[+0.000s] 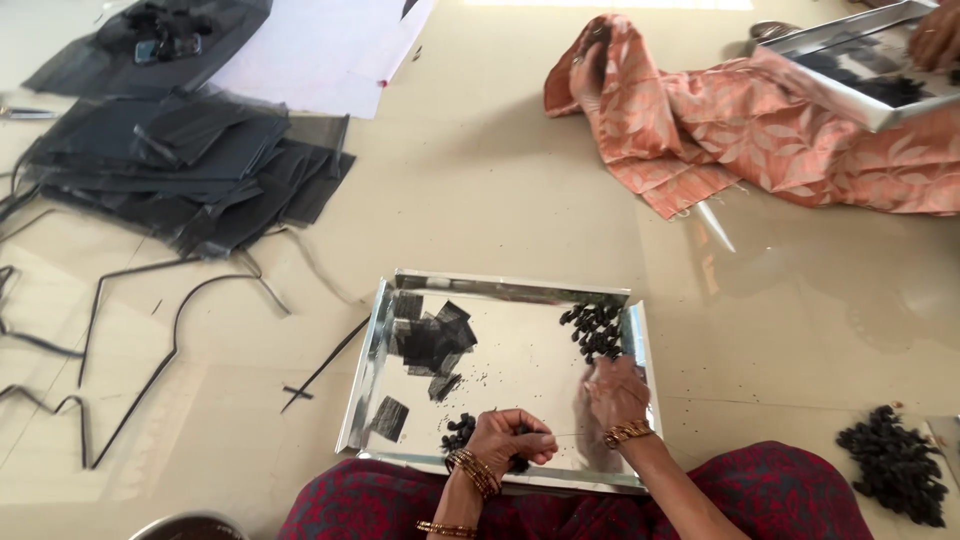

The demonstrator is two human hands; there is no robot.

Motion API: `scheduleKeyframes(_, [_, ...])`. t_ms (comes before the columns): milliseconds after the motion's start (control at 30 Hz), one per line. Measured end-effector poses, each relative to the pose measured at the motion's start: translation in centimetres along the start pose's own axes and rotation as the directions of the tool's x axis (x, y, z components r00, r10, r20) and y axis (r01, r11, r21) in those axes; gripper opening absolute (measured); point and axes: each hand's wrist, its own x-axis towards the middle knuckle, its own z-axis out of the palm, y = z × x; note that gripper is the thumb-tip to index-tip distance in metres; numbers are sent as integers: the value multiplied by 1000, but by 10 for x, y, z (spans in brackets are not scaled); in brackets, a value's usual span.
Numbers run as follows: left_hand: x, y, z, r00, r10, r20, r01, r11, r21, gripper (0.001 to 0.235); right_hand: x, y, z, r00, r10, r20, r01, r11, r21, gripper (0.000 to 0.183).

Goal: The recorder is sitting on the floor and manually arranging small black mesh pieces into bundles from a metal tray.

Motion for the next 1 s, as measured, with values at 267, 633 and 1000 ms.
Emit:
scheduleKeyframes(267, [-5, 3, 9, 997, 9, -80, -3, 997, 82, 15, 1, 43, 62, 911, 259, 321, -338, 915, 220, 14])
scheduleKeyframes(633, [0, 4, 6, 995, 47, -84, -44, 998, 38, 17, 0, 22, -22, 860, 279, 427, -456, 794, 401, 8])
scheduleKeyframes(1000, [-6, -5, 20, 979, 162, -124, -158, 986, 45, 18, -33, -45, -114, 565, 120, 816, -788, -214, 577, 26])
